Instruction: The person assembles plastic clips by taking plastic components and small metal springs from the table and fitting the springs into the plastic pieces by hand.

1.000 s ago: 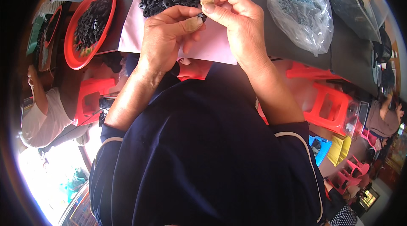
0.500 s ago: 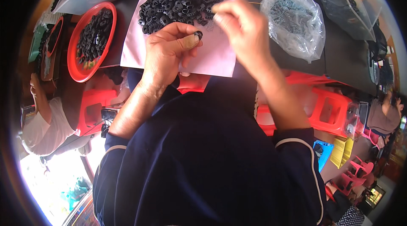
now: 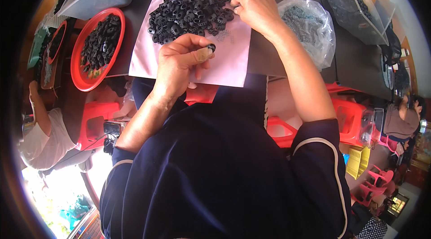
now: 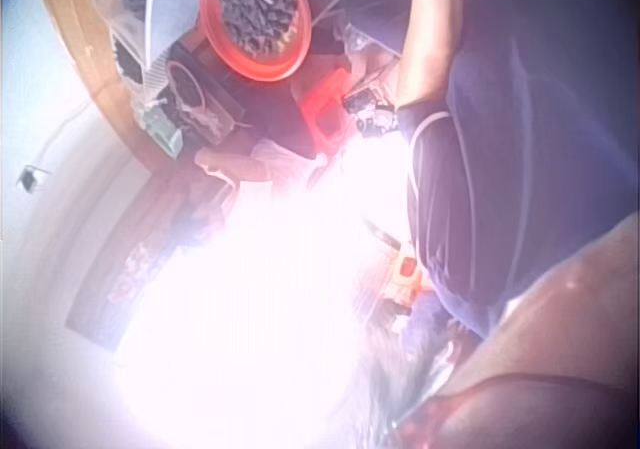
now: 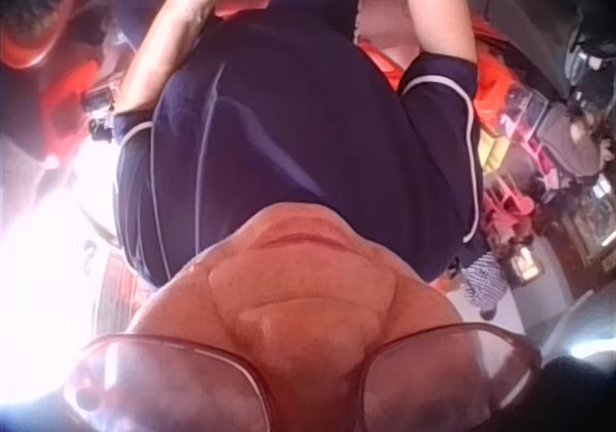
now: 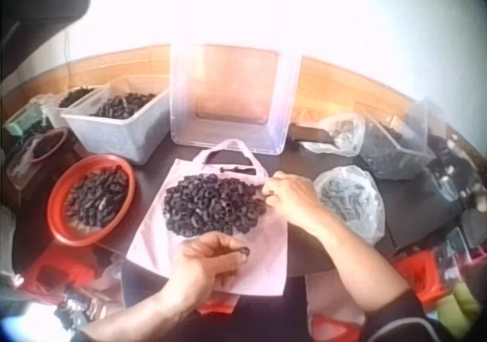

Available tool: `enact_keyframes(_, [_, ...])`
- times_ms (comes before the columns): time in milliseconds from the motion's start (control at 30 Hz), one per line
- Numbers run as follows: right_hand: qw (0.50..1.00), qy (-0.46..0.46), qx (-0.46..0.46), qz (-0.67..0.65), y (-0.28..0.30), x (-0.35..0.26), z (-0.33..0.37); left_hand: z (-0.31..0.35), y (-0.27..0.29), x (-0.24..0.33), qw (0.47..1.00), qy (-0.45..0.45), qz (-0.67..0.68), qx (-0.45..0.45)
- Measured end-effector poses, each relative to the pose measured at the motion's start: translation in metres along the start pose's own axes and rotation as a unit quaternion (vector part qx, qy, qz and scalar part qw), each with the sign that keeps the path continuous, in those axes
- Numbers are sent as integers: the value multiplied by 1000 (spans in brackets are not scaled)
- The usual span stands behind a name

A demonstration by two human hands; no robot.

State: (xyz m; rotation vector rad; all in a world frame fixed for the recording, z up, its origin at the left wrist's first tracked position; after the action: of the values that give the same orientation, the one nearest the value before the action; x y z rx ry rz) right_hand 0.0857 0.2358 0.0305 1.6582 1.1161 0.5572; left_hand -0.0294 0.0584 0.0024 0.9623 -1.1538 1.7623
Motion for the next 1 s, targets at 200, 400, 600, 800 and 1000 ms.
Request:
enact_keyframes(200, [999, 27, 11, 26, -8, 4, 0, -1, 0, 1, 1000, -3, -6, -1])
enact_keyframes(400, [932, -66, 89, -345, 20, -10, 23, -2, 2, -3, 1000, -7, 6, 13])
enact_keyframes(600, [829, -171, 78, -526, 13, -68, 62, -6, 1, -5, 999, -30, 8, 29])
enact_keyframes(800, [745, -248, 108, -610, 0, -77, 70, -7, 1, -7, 998, -56, 11, 37])
enact_keyframes(1000, [741, -254, 133, -607, -5, -79, 72, -3, 0, -6, 998, -55, -21, 31])
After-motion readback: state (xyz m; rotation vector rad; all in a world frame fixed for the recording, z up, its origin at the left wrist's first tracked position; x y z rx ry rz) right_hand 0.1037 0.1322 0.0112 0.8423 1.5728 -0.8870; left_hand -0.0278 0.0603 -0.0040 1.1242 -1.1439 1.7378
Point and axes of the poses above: each hand's wrist, its own z-axis away from the middle knuckle, its own y-axis out of the back of the hand, x = y × z, the point moved 6 cm from there along -z, towards the middle knuckle, and after that the axes turned 6 degrees about y, right-handed, at the moved point
